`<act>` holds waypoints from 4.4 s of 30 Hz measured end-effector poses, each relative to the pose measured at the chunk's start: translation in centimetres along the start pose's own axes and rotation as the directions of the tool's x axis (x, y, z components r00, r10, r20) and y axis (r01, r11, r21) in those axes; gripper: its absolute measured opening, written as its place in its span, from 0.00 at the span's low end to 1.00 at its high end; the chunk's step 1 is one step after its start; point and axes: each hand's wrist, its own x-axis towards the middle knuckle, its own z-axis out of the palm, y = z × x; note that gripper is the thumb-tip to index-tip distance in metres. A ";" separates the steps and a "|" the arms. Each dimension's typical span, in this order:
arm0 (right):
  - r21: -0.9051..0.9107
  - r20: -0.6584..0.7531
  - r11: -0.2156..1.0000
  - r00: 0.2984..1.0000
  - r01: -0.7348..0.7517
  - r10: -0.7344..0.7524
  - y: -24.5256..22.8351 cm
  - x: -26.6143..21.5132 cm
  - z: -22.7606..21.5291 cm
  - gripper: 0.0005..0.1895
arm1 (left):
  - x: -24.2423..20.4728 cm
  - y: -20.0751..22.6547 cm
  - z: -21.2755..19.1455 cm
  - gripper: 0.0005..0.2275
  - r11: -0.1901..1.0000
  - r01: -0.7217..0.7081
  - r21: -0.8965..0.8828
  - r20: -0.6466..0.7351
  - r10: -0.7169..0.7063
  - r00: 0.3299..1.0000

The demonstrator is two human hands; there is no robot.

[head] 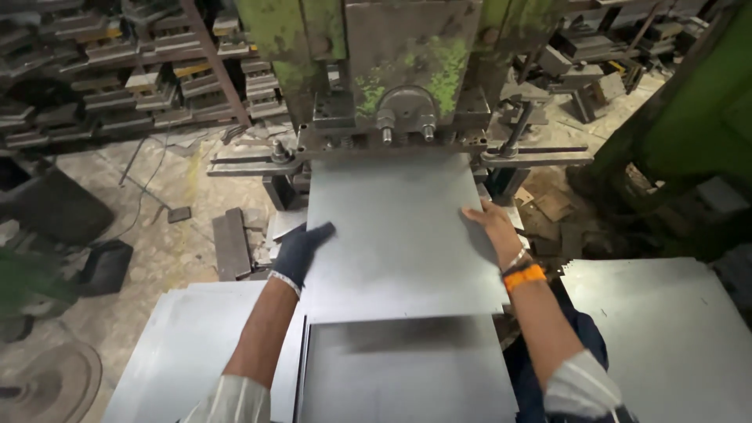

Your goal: Feeding individual metal sheets into a stamping machine for processing.

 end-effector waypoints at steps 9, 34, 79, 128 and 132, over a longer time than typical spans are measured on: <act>0.337 -0.004 0.941 1.000 -0.019 0.022 -4.0 0.8 2.1 0.20 | 2.7 1.6 0.2 0.28 0.992 0.038 -0.120 -0.113 -0.051 0.992; 0.361 -0.022 0.919 0.984 -0.159 0.179 -1.9 2.3 0.2 0.20 | 2.2 2.6 2.2 0.31 0.990 0.059 -0.129 -0.124 -0.075 0.989; -0.802 -0.152 0.593 0.932 0.079 -0.330 4.1 -16.8 -0.7 0.30 | -16.5 -1.8 -0.9 0.22 0.882 0.085 0.464 -0.458 0.157 0.875; -0.390 0.645 0.921 0.714 -0.001 0.273 3.7 -21.6 37.6 0.27 | -9.1 -19.6 -34.1 0.39 0.391 0.721 0.573 -0.816 0.189 0.546; -0.434 0.630 0.897 0.685 -0.079 0.365 6.3 -22.8 38.3 0.30 | -10.3 -19.2 -30.5 0.35 0.351 0.759 0.548 -0.836 0.269 0.479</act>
